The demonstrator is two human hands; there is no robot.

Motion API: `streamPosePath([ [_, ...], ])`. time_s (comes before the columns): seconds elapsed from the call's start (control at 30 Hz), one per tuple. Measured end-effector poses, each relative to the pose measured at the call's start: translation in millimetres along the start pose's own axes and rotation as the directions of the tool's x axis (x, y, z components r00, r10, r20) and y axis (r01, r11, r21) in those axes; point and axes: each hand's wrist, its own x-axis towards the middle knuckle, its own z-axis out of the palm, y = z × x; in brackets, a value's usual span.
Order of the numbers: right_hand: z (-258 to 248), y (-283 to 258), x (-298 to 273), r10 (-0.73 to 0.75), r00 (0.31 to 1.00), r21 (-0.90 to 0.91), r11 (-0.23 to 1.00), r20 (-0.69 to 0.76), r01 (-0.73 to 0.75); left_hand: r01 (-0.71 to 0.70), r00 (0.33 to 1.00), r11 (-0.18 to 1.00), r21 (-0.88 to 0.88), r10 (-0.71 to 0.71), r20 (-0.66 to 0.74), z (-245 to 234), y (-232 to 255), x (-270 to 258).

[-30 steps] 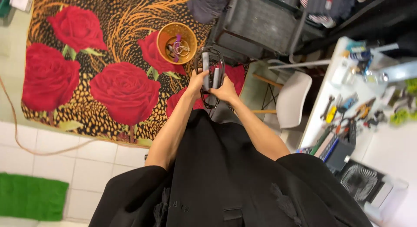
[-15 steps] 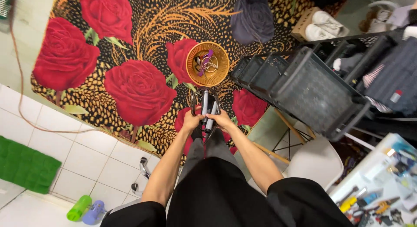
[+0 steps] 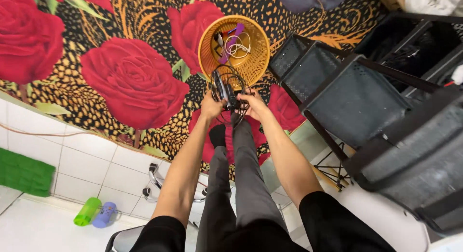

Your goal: The person repeatedly retrieves books, notebooks, and cables from a rolling cart and places them on a white desk, then moves combs, brushes, and tools into a small woven basket. The person handles items one at a time and returns to the cart multiple times.

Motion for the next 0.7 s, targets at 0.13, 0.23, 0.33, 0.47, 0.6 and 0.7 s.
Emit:
streamPosePath([
  [0.13,-10.4,-7.8,43.3,-0.066,0.997,0.028,0.997,-0.041,0.067,-0.085,0.993,0.995,-0.057,0.079,-0.092,27.1,-33.9,60.7],
  [0.23,-16.3,-6.0,71.5,-0.077,0.992,0.065,0.994,-0.102,0.084,0.07,0.996,0.918,-0.39,-0.083,-0.016,37.5,-37.2,90.0],
  [0.33,-24.1,-0.9,88.2,-0.116,0.991,0.11,0.986,-0.059,0.122,0.26,0.961,0.889,-0.378,-0.275,0.014,28.0,-19.1,91.9],
  [0.47,-25.1,0.7,83.7,-0.152,0.987,0.186,0.97,-0.045,0.158,0.263,0.957,0.818,-0.511,-0.286,0.034,10.7,17.2,72.3],
  [0.6,-17.9,-2.9,64.5,-0.138,0.984,0.282,0.945,-0.115,0.166,0.308,0.95,0.794,-0.525,-0.287,0.123,7.4,16.9,58.6],
  [0.7,-10.8,-3.1,37.8,-0.217,0.973,0.217,0.949,-0.083,0.23,0.14,0.987,0.842,-0.52,-0.074,0.145,11.7,5.7,39.7],
])
